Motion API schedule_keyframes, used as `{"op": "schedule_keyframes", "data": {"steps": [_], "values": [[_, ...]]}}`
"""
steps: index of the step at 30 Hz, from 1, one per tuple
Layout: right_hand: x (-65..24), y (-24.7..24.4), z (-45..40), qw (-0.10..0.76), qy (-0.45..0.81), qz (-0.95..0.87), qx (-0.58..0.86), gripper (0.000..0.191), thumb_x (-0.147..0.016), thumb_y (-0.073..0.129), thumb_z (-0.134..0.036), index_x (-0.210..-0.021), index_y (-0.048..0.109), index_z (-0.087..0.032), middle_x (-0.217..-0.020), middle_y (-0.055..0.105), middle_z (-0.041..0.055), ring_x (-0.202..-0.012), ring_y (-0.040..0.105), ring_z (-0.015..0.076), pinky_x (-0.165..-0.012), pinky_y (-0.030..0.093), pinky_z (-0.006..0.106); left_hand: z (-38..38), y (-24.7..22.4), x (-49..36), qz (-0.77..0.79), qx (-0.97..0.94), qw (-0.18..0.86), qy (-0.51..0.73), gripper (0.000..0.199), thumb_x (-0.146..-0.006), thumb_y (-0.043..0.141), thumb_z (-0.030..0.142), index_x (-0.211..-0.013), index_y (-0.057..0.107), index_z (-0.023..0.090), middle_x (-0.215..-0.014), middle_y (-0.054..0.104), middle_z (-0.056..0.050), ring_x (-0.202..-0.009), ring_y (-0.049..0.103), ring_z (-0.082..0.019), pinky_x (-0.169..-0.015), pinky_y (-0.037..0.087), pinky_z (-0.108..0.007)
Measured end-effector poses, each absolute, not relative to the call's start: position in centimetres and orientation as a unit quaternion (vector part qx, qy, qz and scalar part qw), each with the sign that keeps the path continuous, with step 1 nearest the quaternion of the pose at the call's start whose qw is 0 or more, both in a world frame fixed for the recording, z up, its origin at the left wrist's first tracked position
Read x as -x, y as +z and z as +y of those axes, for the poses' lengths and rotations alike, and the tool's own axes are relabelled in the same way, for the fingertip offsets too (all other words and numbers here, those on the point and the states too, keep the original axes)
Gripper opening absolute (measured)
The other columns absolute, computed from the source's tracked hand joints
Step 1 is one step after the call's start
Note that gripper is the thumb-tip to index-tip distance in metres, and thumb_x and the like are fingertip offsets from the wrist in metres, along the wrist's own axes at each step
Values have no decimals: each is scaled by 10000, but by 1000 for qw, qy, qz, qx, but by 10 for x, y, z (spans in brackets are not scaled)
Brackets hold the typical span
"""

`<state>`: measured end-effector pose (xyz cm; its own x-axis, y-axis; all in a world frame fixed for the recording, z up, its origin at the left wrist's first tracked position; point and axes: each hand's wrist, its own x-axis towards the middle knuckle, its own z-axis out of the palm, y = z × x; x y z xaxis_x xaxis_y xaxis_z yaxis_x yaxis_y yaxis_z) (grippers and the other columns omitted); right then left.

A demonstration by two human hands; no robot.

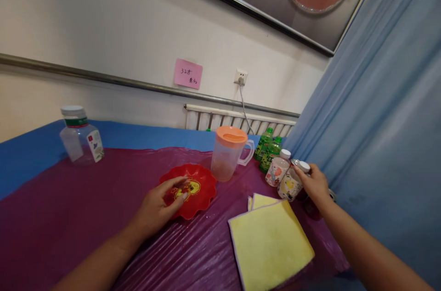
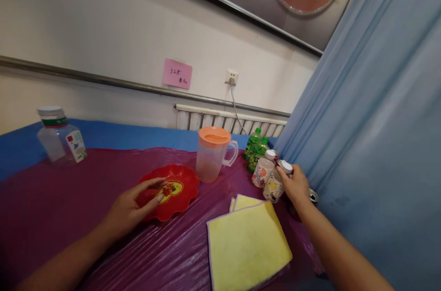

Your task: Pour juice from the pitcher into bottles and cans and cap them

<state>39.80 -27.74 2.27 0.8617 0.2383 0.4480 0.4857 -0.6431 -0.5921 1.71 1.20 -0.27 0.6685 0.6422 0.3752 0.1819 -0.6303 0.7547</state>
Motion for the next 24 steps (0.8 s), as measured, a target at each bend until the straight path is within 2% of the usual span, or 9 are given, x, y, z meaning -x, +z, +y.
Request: {"op": "schedule_keyframes", "data": {"steps": [7, 11, 14, 16, 18, 20, 22, 24], "values": [[-398, 18, -277, 363, -159, -222, 891, 591, -782, 580, -665, -1098, 651, -170, -992, 747, 144, -885, 688, 298, -729, 499, 377, 10, -1, -18, 243, -837, 374, 318, 521, -814, 653, 555, -1210, 695, 219, -1155, 788, -85, -1063, 742, -295, -1000, 563, -470], [-394, 19, -278, 350, -153, -232, 895, 611, -784, 554, -696, -1080, 648, -169, -987, 735, 157, -913, 684, 331, -773, 515, 427, 11, -4, -18, 237, -830, 388, 323, 470, -831, 645, 515, -1197, 697, 225, -1138, 792, -80, -1047, 746, -284, -981, 575, -471], [-385, 24, -281, 351, -207, -260, 876, 753, -766, 514, -763, -1132, 632, -116, -1137, 679, 241, -1117, 621, 408, -945, 483, 540, 8, -7, -16, 230, -824, 399, 329, 405, -840, 635, 445, -1172, 702, 222, -1123, 794, -72, -1030, 750, -263, -959, 585, -441], [-372, 27, -279, 349, -313, -300, 831, 797, -789, 466, -796, -1194, 614, -125, -1289, 599, 273, -1278, 524, 445, -1065, 400, 610, 5, -12, -15, 227, -826, 395, 331, 373, -836, 632, 374, -1170, 700, 220, -1130, 789, -73, -1034, 746, -246, -969, 577, -426], [-350, 29, -271, 360, -369, -366, 775, 658, -827, 524, -737, -1238, 611, -231, -1340, 580, 239, -1336, 493, 423, -1105, 385, 584, 3, -18, -13, 226, -828, 386, 337, 364, -830, 627, 307, -1175, 693, 209, -1137, 782, -83, -1046, 737, -238, -987, 562, -426], [-317, 33, -254, 381, -366, -453, 718, 518, -850, 606, -619, -1274, 588, -320, -1339, 590, 197, -1320, 519, 400, -1082, 419, 572, 2, -25, -13, 220, -825, 391, 344, 370, -842, 618, 275, -1198, 674, 193, -1156, 773, -100, -1062, 730, -236, -998, 554, -424], [-275, 39, -228, 390, -316, -553, 665, 466, -881, 633, -488, -1314, 554, -334, -1349, 590, 164, -1266, 567, 382, -1038, 453, 598, 1, -29, -11, 228, -821, 389, 350, 370, -839, 628, 245, -1204, 668, 198, -1164, 766, -100, -1074, 722, -236, -1008, 546, -419], [-230, 47, -195, 381, -251, -643, 616, 456, -917, 615, -397, -1353, 527, -297, -1379, 584, 150, -1254, 579, 351, -1018, 469, 594, 1, -30, -10, 239, -819, 384, 353, 368, -826, 638, 223, -1193, 671, 208, -1161, 763, -90, -1073, 716, -238, -1008, 543, -413]]}}
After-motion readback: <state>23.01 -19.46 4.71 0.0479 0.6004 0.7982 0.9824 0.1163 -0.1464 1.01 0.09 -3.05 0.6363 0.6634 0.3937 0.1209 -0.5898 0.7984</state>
